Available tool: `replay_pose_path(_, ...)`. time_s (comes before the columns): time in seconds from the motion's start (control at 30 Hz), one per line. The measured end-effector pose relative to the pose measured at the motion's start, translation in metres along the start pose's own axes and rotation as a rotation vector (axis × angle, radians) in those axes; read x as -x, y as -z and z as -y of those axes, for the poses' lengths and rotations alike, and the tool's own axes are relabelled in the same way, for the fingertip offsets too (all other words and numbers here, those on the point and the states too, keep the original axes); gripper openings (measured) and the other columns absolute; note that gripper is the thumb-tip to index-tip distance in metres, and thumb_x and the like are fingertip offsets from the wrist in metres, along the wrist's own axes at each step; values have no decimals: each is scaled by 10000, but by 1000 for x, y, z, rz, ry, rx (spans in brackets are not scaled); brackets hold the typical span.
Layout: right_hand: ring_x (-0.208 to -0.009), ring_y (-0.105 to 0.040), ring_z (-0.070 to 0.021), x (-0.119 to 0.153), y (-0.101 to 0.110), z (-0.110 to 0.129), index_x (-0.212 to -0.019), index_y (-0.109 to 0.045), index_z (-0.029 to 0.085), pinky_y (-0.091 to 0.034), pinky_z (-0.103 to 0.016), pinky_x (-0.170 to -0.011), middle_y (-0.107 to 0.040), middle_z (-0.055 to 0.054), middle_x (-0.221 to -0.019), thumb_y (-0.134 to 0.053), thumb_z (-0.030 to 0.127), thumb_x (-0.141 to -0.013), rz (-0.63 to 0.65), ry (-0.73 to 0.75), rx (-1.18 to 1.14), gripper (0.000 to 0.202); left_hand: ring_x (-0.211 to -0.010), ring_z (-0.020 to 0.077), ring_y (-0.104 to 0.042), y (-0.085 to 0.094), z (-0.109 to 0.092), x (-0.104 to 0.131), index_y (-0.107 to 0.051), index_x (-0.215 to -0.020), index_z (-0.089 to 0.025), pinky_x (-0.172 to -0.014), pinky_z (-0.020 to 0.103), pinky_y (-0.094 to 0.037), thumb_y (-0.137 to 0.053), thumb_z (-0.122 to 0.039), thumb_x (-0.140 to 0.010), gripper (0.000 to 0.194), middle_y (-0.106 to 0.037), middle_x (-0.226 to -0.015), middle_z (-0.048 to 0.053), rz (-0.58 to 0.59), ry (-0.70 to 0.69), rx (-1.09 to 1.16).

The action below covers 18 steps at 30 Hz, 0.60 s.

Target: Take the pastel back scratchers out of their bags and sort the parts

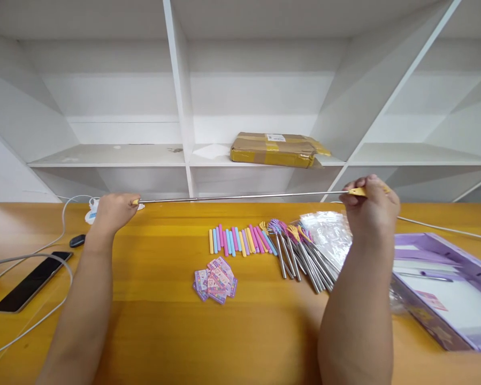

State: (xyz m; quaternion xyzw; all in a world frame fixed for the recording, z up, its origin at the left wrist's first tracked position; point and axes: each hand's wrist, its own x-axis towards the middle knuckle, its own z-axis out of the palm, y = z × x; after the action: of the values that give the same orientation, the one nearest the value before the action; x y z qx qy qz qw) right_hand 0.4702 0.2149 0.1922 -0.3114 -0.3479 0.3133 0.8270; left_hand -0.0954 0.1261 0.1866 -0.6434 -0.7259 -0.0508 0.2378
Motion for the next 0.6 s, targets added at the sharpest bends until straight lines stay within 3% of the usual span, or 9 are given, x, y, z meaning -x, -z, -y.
replay_pose_path(0.13, -537, -485, -97, -3, -2, 1, -548, -502, 161, -212, -218, -437, -458, -7, -626, -545, 62, -931, -40, 43, 56, 398, -745, 270, -650, 6, 5, 4, -695, -756, -235, -625, 345, -228, -476, -224, -914, 270, -716, -761, 97, -30, 29, -2)
replay_pose_path(0.27, -440, -347, -90, -10, -4, -10, -531, -525, 176, -182, -271, -453, -401, 23, -509, -526, 24, -939, -269, 140, 303, 436, -722, 274, -626, 14, 10, 7, -697, -754, -240, -617, 349, -238, -502, -237, -887, 236, -688, -724, 88, -56, 32, -3)
replay_pose_path(0.33, -419, -347, -108, -12, -4, -15, -578, -559, 191, -200, -295, -464, -391, 34, -474, -546, 50, -964, -319, 171, 410, 411, -730, 277, -623, 18, 10, 8, -703, -757, -240, -619, 349, -237, -509, -239, -884, 232, -685, -727, 91, -71, 51, -13)
replay_pose_path(0.6, -406, -343, -76, -11, -6, -19, -662, -516, 184, -196, -246, -435, -473, 38, -568, -467, -17, -926, -219, 159, 371, 335, -718, 268, -609, 23, 11, 11, -724, -783, -235, -614, 339, -231, -525, -232, -880, 222, -680, -726, 88, -78, 113, -22)
